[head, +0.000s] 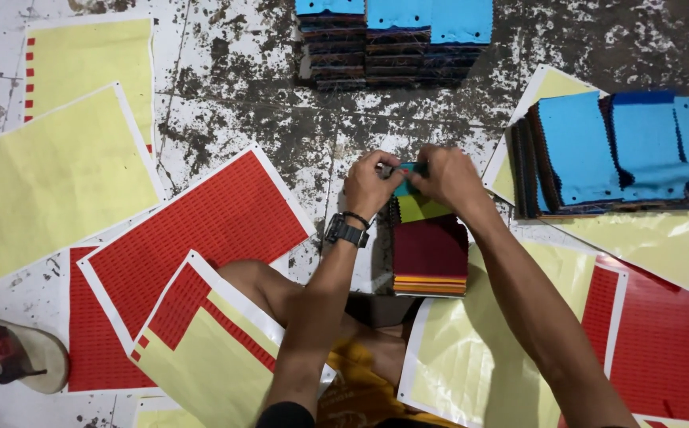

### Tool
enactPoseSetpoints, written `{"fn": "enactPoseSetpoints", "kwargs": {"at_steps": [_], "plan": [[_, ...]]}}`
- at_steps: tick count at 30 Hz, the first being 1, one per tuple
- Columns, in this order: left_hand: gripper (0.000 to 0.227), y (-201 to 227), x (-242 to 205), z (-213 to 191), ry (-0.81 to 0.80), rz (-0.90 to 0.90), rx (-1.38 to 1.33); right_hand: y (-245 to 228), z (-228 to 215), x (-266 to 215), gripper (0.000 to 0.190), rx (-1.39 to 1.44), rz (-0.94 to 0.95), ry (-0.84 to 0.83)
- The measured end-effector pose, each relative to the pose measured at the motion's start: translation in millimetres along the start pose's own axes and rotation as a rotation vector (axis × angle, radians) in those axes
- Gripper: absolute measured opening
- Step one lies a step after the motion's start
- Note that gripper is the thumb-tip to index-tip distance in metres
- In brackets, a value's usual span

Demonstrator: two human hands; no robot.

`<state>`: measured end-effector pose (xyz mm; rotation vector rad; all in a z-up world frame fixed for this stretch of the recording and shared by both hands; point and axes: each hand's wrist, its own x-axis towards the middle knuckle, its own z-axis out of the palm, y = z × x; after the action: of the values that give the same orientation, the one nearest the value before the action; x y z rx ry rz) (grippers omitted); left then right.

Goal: The person sits on the floor and assembles small notebooks by peeling red adhesive strips from yellow backing sheets and applying them to the spine of stacked paper. The person then places the finished notebooks into a growing stack.

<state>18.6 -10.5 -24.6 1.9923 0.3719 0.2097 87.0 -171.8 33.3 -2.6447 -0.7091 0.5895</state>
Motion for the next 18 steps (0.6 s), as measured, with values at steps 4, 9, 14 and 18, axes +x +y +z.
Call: {"fn": "enactPoseSetpoints", "kwargs": {"at_steps": [4, 9, 14, 18], "plan": [[0.017, -9.3, 3.8, 8.3, 0.016, -0.008, 0.0, 12.0, -7.4, 9.7, 0.035, -0.244, -0.181, 0.136], [0.016, -15.4, -2.7, 9.4, 0.131, 0.036, -0.144, 45.3, 23.3, 13.8, 0.007, -0.219, -0.505, 0.507], [0.017, -20.5, -4.1, -0.5, 0.179, 0.014, -0.402, 60.1, 43.2, 23.1, 0.008, -0.282, -0.68, 0.672], [0.017, -15.1, -6.1, -11.8, 0.188, -0.029, -0.582, 42.5, 14.2, 9.8, 0.025, -0.083, -0.601, 0.427]]}}
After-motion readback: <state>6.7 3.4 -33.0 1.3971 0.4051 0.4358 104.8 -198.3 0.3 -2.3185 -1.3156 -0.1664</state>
